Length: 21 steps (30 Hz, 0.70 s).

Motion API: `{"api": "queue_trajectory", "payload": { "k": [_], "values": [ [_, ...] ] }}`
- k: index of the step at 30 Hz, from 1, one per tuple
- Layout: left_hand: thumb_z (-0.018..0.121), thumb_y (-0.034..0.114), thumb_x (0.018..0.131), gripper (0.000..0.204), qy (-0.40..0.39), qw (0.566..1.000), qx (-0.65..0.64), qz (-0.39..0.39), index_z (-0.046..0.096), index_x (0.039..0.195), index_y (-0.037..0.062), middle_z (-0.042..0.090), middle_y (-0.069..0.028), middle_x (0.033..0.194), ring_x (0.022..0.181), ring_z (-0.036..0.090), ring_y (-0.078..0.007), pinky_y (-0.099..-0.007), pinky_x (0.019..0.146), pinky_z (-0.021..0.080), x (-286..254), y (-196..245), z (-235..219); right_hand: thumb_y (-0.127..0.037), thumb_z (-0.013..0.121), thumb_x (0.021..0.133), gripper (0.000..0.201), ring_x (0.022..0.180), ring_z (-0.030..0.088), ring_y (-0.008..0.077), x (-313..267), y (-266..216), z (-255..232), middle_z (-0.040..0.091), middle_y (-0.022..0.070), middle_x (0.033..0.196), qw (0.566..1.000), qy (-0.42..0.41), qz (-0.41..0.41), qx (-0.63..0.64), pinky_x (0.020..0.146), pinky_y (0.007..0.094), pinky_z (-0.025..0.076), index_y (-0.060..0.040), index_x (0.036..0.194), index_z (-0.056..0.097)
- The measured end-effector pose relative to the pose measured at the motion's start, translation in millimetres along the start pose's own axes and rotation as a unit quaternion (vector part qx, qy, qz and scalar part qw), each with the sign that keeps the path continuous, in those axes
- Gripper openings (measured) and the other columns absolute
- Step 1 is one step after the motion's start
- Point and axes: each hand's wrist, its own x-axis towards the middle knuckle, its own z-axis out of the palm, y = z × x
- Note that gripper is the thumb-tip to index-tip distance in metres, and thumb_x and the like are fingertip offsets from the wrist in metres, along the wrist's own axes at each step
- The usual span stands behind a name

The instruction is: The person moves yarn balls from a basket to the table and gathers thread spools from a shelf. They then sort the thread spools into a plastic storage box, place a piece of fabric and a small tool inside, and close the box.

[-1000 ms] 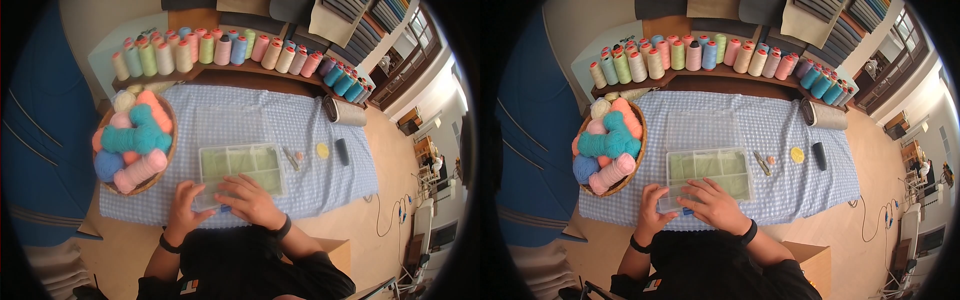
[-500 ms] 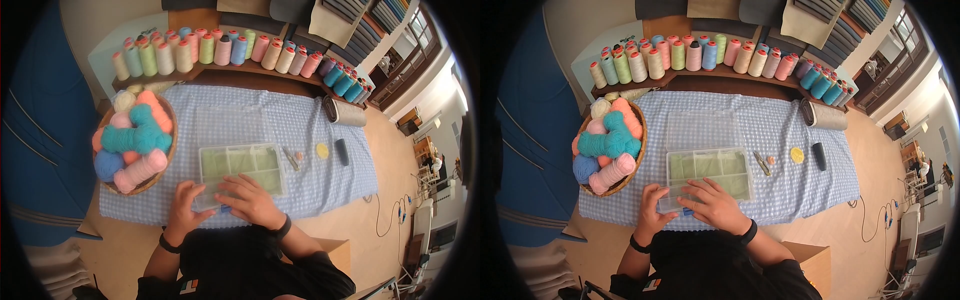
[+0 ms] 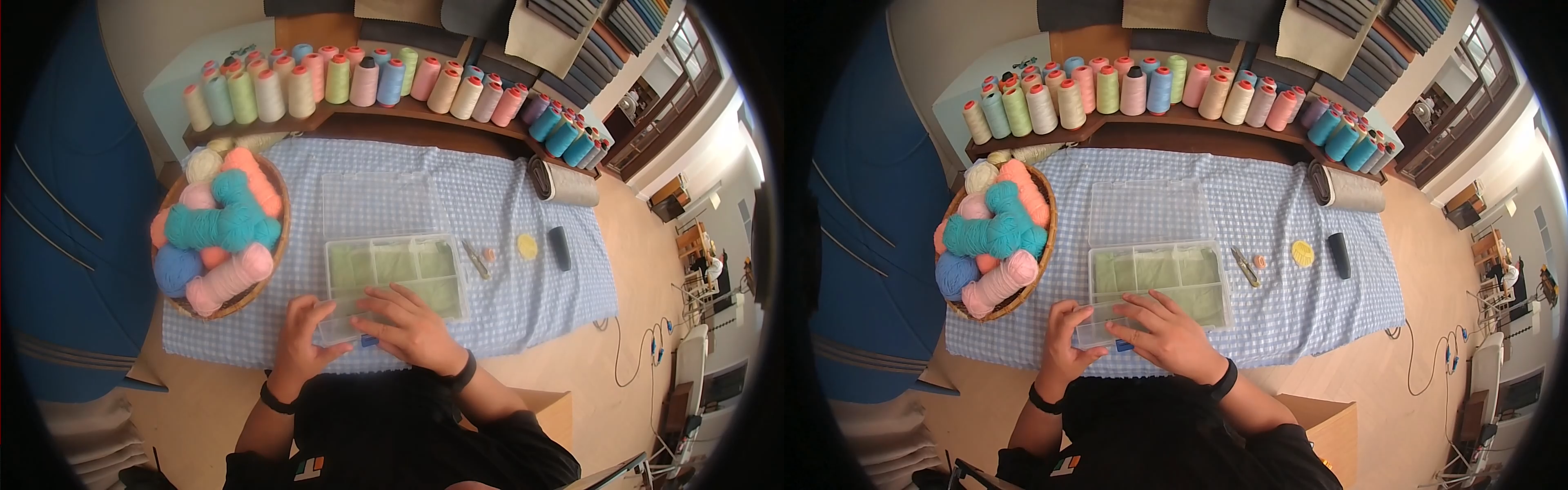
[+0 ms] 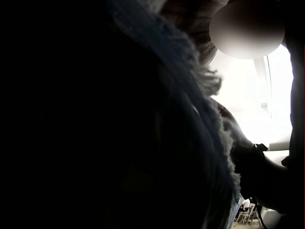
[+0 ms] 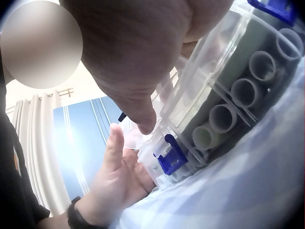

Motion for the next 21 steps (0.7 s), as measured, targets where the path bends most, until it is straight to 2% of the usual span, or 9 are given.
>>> {"api": "queue_trajectory", "payload": {
  "k": [10,13,16,19,21],
  "values": [
    [0.083,0.065,0.082,0.084,0.001,1.0,-0.001,-0.013,0.06,0.138,0.007,0.056,-0.0186,0.125,0.112,0.06,-0.0362,-0.0472,0.095,0.053,0.2,2.3,-0.2,-0.013,0.08,0.082,0.061,0.143,0.055,0.0302,-0.4,-0.8,0.4,0.063,0.0029,0.143,1.0,0.002,0.005,0.004,0.12,0.0538,0.045,-0.0231,0.141,0.069],
    [0.092,0.045,0.081,0.075,0.007,1.0,0.004,0.01,0.062,0.137,0.0067,0.057,-0.018,0.123,0.109,0.062,-0.0364,-0.0443,0.09,0.055,5.3,6.4,-3.2,-0.014,0.08,0.083,0.06,0.143,0.055,0.0302,-0.8,-0.4,0.9,0.063,0.0028,0.143,1.0,0.002,0.004,0.002,0.12,0.0538,0.045,-0.023,0.141,0.069],
    [0.084,0.065,0.082,0.084,0.0,1.0,-0.008,-0.022,0.061,0.138,0.0068,0.056,-0.0186,0.125,0.112,0.06,-0.0363,-0.0474,0.095,0.053,1.1,4.7,-0.6,-0.015,0.08,0.083,0.059,0.143,0.055,0.0301,-0.6,-0.5,0.6,0.063,0.0028,0.144,1.0,0.002,0.003,0.001,0.12,0.0538,0.045,-0.0229,0.141,0.069],
    [0.091,0.046,0.082,0.074,0.005,1.0,0.002,0.008,0.061,0.137,0.007,0.057,-0.0177,0.122,0.108,0.063,-0.0358,-0.0444,0.089,0.055,5.4,6.8,-3.0,-0.016,0.08,0.084,0.059,0.143,0.055,0.0302,-0.6,-0.1,0.4,0.063,0.0029,0.144,1.0,0.001,0.002,0.001,0.12,0.0538,0.045,-0.0228,0.141,0.068],
    [0.091,0.046,0.082,0.074,0.006,1.0,0.005,0.01,0.062,0.137,0.007,0.057,-0.0175,0.122,0.108,0.063,-0.0355,-0.0443,0.089,0.055,5.9,6.7,-3.3,-0.017,0.08,0.084,0.059,0.143,0.055,0.0302,-0.7,0.0,0.6,0.062,0.003,0.144,1.0,-0.001,0.001,0.001,0.119,0.0539,0.045,-0.0228,0.142,0.068]
  ]
}}
